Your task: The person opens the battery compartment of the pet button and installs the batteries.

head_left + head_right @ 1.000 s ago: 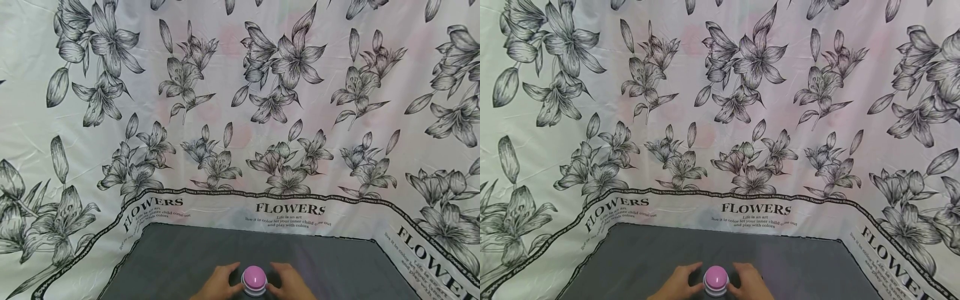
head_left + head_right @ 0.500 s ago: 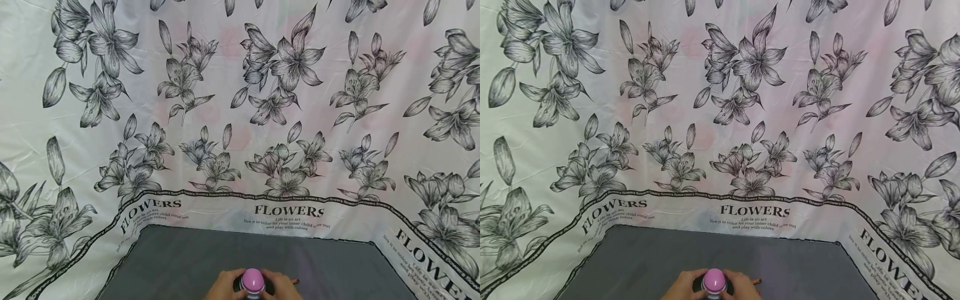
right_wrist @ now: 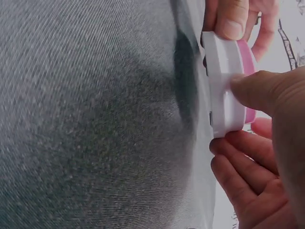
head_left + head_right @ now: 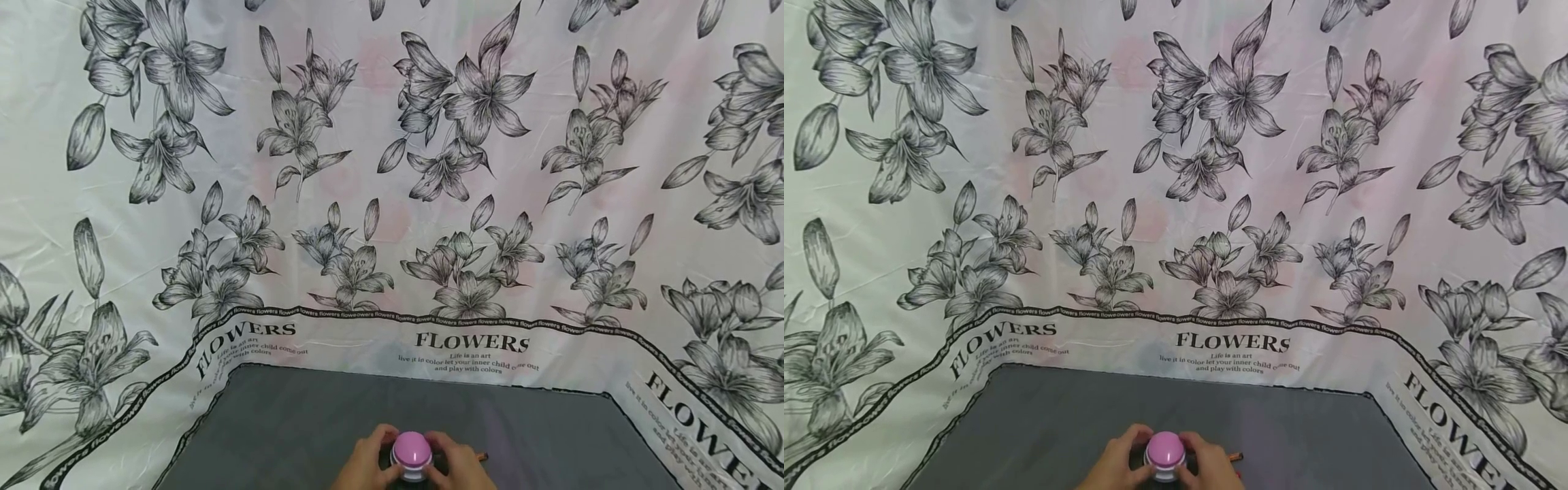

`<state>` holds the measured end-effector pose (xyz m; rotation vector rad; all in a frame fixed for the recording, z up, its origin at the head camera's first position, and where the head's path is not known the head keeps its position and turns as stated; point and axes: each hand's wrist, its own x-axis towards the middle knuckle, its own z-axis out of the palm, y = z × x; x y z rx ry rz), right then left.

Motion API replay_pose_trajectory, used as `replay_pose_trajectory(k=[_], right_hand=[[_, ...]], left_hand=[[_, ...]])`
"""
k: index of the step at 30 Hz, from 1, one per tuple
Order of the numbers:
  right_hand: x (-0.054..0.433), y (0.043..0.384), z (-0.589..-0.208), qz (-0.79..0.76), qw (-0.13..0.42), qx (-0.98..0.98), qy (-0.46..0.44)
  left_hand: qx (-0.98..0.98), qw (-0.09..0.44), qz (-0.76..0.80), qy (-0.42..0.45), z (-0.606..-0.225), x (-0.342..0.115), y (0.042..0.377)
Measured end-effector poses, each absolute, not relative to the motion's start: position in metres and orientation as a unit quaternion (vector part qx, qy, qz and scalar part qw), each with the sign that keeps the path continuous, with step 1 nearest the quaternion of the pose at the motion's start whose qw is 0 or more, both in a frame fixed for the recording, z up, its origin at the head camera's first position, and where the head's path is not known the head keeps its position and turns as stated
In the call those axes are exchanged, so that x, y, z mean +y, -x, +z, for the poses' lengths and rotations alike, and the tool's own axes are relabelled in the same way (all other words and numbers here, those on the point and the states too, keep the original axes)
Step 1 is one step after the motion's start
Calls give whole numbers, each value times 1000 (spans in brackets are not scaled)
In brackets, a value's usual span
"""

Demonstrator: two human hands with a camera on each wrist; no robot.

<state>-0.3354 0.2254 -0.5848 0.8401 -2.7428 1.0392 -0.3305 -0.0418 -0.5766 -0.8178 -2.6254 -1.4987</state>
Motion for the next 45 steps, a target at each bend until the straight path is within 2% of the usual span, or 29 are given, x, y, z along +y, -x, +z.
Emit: replay_pose_trajectory(k=[6, 10, 17, 23, 29, 38, 45], right_hand=[[214, 312, -554, 374, 78, -891, -243], [215, 307, -544, 391, 74, -884, -247], [214, 304, -532, 371, 150, -867, -296], [210, 301, -519, 407, 134, -871, -243], [202, 300, -506, 416, 157, -870, -214], [197, 299, -488, 434, 133, -871, -187], [195, 298, -484, 417, 144, -874, -204]], left_hand=[[-822, 24, -512, 247, -572, -43, 326], [-786, 36, -568, 242, -567, -45, 324], [-751, 63, -615, 232, -546, -48, 320], [-773, 63, -579, 253, -528, -52, 317], [-782, 77, -551, 280, -513, -55, 315], [-777, 118, -565, 251, -507, -53, 312], [-775, 127, -576, 226, -505, -53, 311]])
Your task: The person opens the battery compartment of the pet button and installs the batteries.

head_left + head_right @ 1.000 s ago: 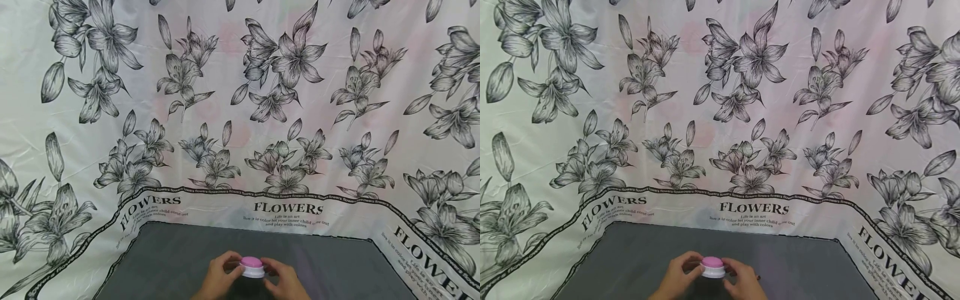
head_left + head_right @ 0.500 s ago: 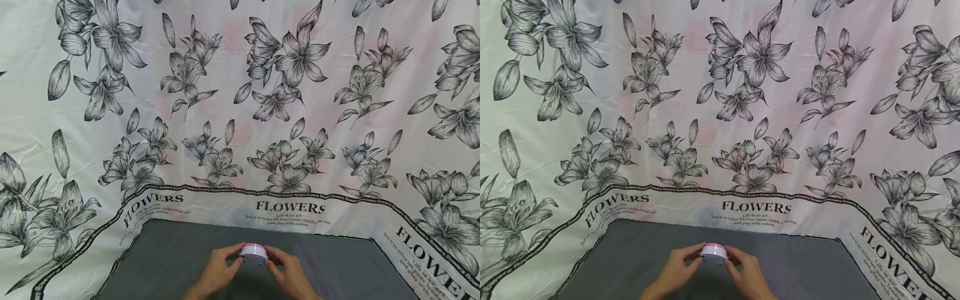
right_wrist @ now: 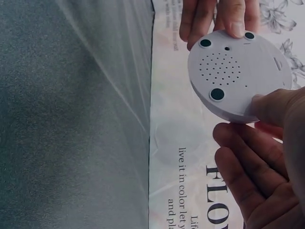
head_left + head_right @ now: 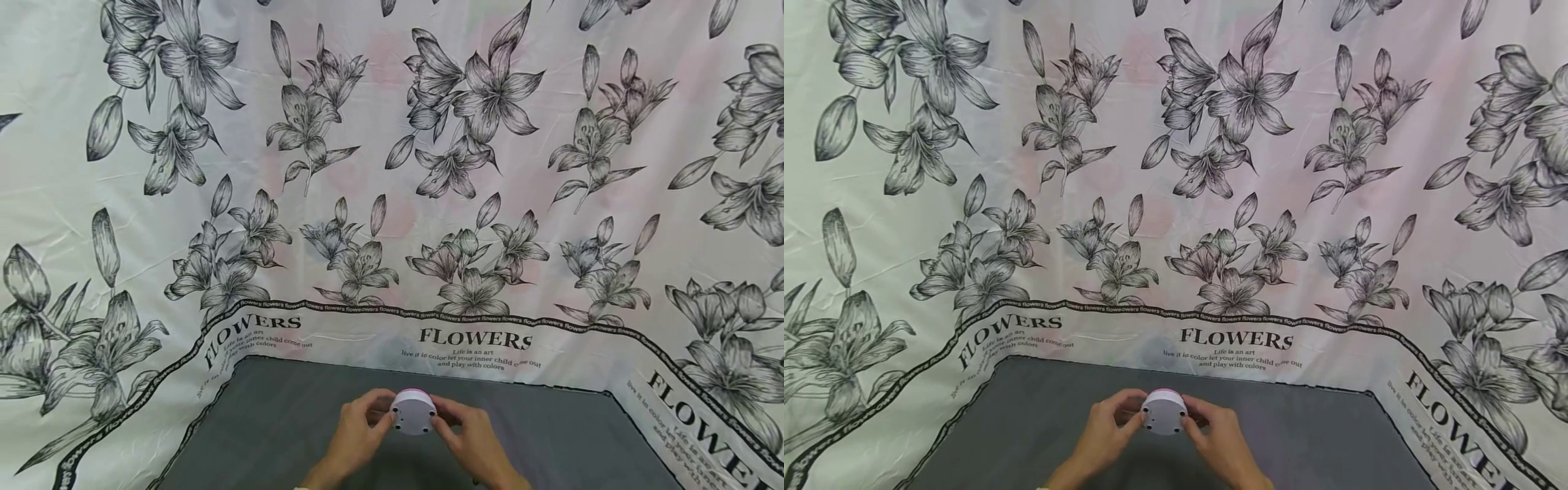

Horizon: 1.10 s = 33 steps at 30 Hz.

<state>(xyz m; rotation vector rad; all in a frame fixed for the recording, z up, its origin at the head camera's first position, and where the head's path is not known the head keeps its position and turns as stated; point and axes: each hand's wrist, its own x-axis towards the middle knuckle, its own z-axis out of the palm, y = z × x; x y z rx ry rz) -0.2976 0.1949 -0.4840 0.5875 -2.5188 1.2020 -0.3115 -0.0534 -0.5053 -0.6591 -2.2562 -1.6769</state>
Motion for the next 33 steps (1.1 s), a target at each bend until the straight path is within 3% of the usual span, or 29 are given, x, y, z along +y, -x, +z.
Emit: replay_pose_trajectory(k=[14, 33], right_hand=[[196, 297, -493, 437, 93, -873, -195], [201, 300, -513, 407, 8, -889, -208]], left_hand=[[-789, 76, -572, 212, -509, -57, 308], [-768, -49, -622, 146, -535, -61, 308]])
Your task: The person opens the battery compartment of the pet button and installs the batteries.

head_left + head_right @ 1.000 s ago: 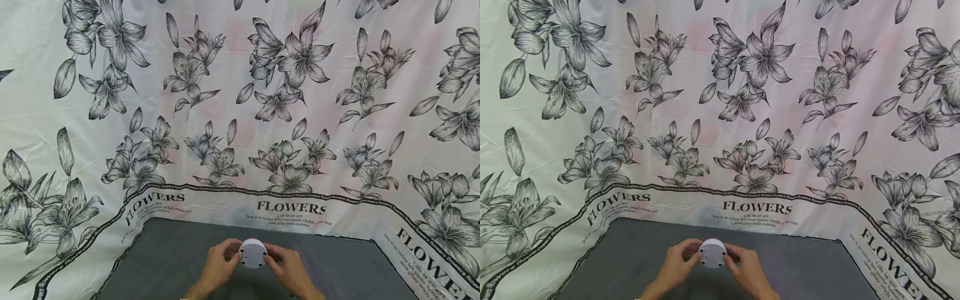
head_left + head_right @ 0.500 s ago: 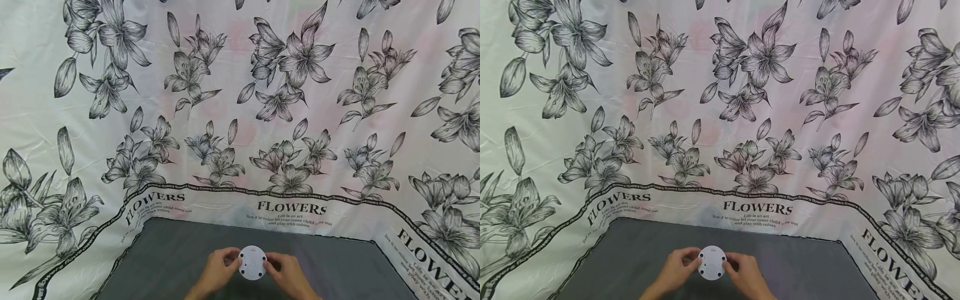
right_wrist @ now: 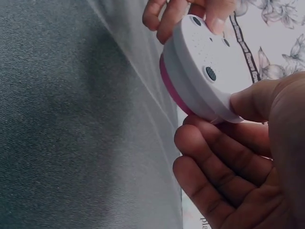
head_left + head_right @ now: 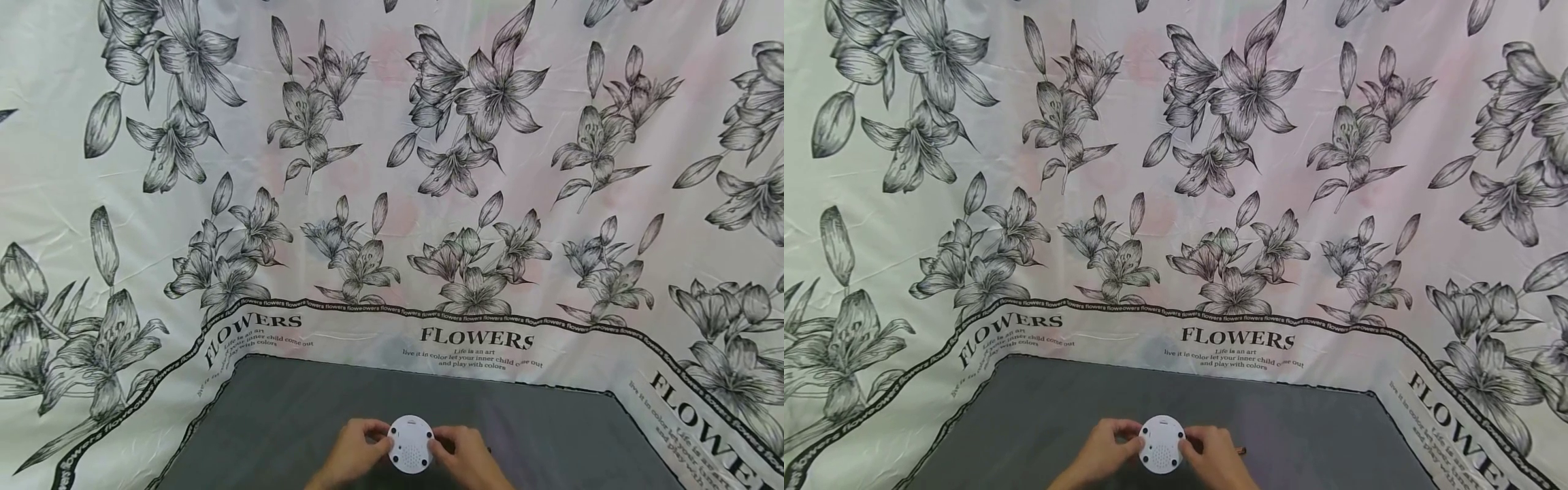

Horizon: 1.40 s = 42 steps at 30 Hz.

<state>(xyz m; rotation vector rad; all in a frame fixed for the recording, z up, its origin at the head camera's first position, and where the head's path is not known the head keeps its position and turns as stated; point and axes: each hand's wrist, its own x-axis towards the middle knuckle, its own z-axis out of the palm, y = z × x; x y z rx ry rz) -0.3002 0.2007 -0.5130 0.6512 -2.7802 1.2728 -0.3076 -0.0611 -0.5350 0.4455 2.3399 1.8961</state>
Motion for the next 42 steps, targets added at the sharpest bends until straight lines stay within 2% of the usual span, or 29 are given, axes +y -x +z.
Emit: replay_pose_trajectory(k=[6, 9, 13, 15, 22, 29, 42], right_hand=[[201, 304, -522, 392, -17, -898, -199], [211, 323, -554, 394, -24, -896, -205], [233, 364, -619, 414, -64, -884, -210], [239, 377, -637, 420, -89, -879, -206], [239, 378, -638, 417, -149, -881, -169], [239, 376, -638, 410, -173, -882, -156], [237, 378, -643, 394, -159, -890, -167]], left_hand=[[751, 80, 641, -131, -542, -61, 305], [748, 90, 646, -124, -546, -60, 305], [746, 104, 647, -113, -551, -60, 306], [747, 111, 646, -110, -553, -60, 306], [752, 138, 638, -91, -558, -60, 306], [762, 156, 624, -76, -566, -59, 309], [743, 186, 638, -82, -565, -62, 307]])
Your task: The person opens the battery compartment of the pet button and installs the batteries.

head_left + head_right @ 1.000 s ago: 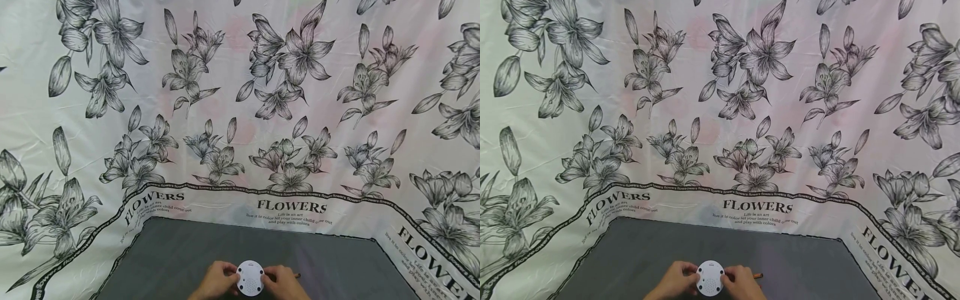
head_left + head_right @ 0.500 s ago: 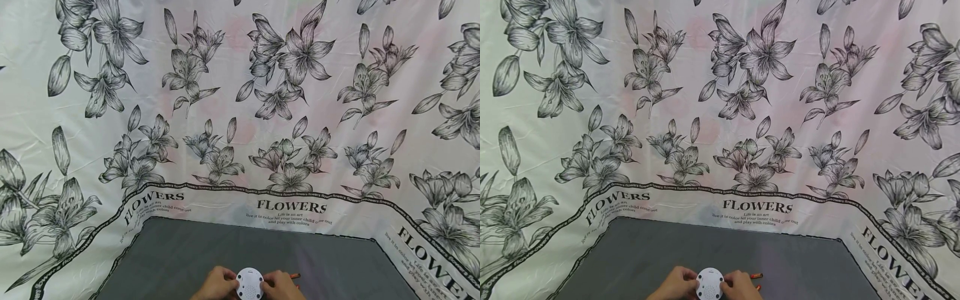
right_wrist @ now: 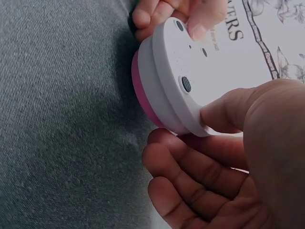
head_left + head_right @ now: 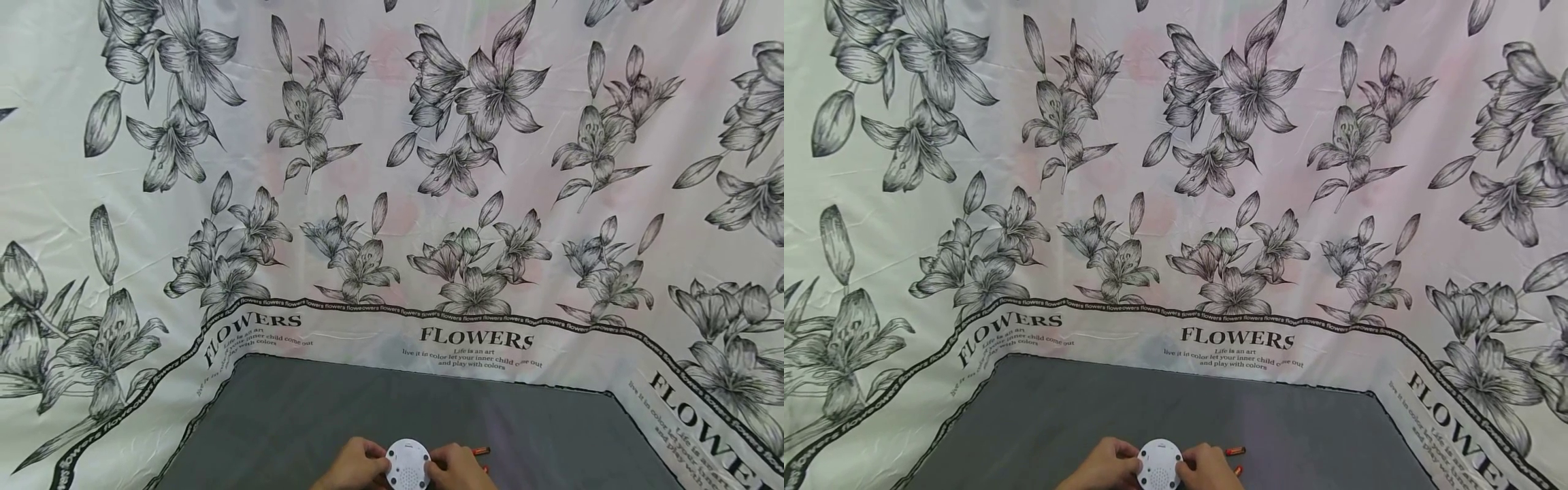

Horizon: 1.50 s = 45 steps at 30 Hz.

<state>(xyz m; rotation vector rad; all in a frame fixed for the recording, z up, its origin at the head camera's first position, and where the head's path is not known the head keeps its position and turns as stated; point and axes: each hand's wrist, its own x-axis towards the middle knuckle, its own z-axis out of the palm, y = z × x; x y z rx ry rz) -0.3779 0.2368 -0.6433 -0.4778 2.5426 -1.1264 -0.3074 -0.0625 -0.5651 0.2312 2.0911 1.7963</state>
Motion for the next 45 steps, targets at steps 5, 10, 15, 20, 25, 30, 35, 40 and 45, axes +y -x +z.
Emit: replay_pose_trajectory(k=[5, 10, 15, 20, 25, 30, 35, 40, 45], right_hand=[[232, 369, -630, -361, 97, 902, 215], [213, 340, -586, -321, -71, 895, 300], [189, 315, -539, -290, -119, 895, 316], [184, 330, -551, -294, -76, 896, 324], [193, 371, -610, -298, -65, 893, 330], [195, 390, -636, -280, -44, 907, 310], [194, 391, -639, -276, -37, 912, 302], [184, 360, -596, -291, -72, 888, 349], [173, 331, -556, -283, -109, 873, 383]], left_hand=[[743, 167, 644, -78, -565, -60, 305], [741, 167, 647, -73, -567, -59, 305], [736, 169, 651, -77, -569, -58, 306], [739, 183, 645, -68, -569, -58, 308], [745, 172, 642, -62, -569, -57, 306], [740, 176, 646, -71, -566, -59, 303], [733, 183, 651, -73, -565, -59, 301], [740, 169, 647, -69, -564, -57, 300], [744, 167, 643, -70, -565, -57, 299]])
